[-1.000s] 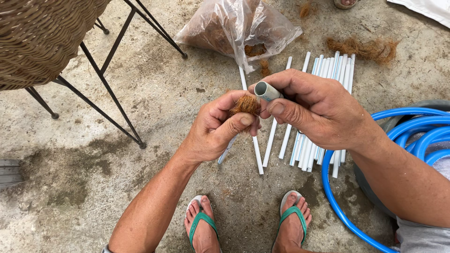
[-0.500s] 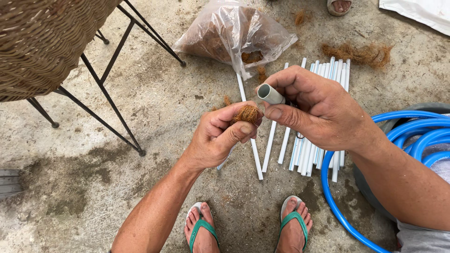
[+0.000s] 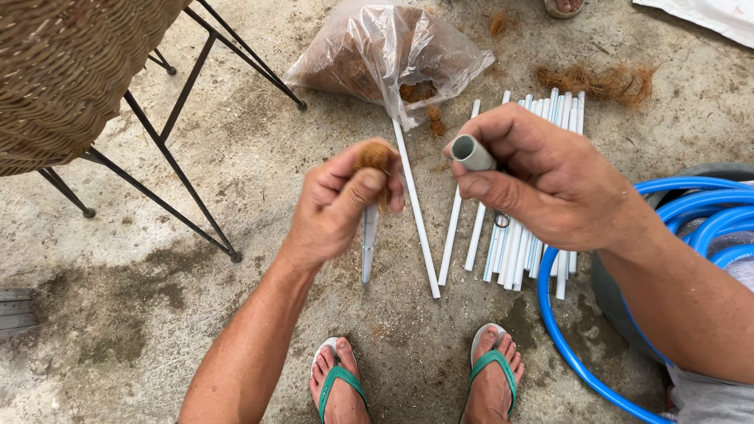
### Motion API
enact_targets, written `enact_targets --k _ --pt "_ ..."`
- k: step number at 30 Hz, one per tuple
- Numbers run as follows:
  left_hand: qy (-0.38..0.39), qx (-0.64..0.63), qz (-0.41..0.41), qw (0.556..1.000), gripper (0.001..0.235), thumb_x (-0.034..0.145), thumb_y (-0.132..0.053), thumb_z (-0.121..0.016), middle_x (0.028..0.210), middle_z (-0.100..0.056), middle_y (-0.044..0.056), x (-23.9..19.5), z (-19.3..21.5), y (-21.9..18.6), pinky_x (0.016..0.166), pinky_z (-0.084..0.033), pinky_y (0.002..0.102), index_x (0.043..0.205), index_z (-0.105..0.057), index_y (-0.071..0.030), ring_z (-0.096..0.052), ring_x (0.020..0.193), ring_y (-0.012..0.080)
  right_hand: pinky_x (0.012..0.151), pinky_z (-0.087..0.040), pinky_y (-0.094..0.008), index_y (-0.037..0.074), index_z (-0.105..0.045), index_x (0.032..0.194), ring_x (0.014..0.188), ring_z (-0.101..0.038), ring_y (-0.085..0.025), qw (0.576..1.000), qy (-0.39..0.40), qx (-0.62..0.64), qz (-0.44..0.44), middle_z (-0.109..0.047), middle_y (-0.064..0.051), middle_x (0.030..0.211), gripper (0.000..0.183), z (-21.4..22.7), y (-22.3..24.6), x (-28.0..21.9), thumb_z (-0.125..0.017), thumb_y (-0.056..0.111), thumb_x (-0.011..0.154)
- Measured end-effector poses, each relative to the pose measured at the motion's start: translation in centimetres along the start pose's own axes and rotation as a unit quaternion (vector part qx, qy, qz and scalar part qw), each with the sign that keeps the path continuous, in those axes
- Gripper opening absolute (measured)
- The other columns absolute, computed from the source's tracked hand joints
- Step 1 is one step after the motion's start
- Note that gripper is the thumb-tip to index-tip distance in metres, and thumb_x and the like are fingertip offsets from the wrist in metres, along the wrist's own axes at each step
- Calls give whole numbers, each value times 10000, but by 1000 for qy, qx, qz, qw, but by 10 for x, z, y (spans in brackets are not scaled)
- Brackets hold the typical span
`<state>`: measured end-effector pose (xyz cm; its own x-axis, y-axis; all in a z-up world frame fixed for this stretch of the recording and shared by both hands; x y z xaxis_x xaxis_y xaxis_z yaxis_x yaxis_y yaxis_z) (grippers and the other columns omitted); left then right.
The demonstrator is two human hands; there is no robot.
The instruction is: The person cuts a short white plastic tube with scissors, then inserts a bundle of brown bristles into the tube. They repeatedly adjust and compress the bristles inside the tube to form a compact bundle.
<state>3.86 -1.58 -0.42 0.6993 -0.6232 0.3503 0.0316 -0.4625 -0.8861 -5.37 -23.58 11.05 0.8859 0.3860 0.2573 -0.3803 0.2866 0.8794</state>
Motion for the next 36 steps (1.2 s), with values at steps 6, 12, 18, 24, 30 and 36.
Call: enact_targets --k 6,12,18,24,30,36 --pt "-44 -64 -40 996 318 1101 -305 -662 1037 -716 120 -1 47 -6 917 -666 408 1256 -642 -27 -740 977 220 669 -518 -280 51 -587 1229 770 -575 -128 983 80 -82 -144 -606 -26 878 285 12 -68 -1 -606 243 1019" --pt "-78 -96 -59 991 363 1084 -322 -695 969 -671 88 -15 61 -9 847 -632 352 1277 -647 -19 -714 916 209 870 -556 -384 90 -629 1256 941 -616 -247 891 196 -256 -319 -596 -116 1098 369 -70 -227 -17 -582 359 1008" --pt "-43 -122 -48 990 346 1089 -312 -703 950 -674 107 -19 49 -4 817 -636 368 1228 -652 1 -704 873 216 947 -578 -448 72 -658 1209 990 -659 -280 874 205 -235 -372 -608 -114 1103 370 -156 -320 -50 -610 361 983" --pt "-43 -151 -28 987 388 1070 -321 -720 905 -658 97 -24 46 -6 763 -606 371 1273 -648 1 -691 829 226 865 -532 -498 61 -653 1131 976 -617 -335 883 168 -338 -279 -663 -156 1113 530 -167 -326 -42 -804 423 773" --pt "-67 -178 -20 982 390 1059 -351 -738 882 -647 87 -25 53 -5 810 -606 439 1230 -657 -10 -680 784 200 735 -614 -418 85 -673 1121 845 -681 -281 910 6 -241 -338 -678 -121 1034 229 -140 -359 26 -581 284 1054" --pt "-75 -191 -13 979 395 1038 -356 -756 860 -656 79 -27 57 -6 798 -582 453 1226 -676 -18 -673 749 191 795 -555 -481 72 -712 1124 905 -681 -355 900 -68 -312 -298 -677 -151 1072 274 -154 -384 64 -713 274 939"
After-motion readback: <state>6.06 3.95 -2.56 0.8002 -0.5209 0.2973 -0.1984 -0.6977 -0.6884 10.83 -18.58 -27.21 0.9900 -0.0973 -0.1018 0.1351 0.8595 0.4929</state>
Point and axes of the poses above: each hand's wrist, its own x-axis towards the middle knuckle, its own z-axis out of the back of the hand, y = z × x, the point moved 2 cm from there along x, towards the middle knuckle
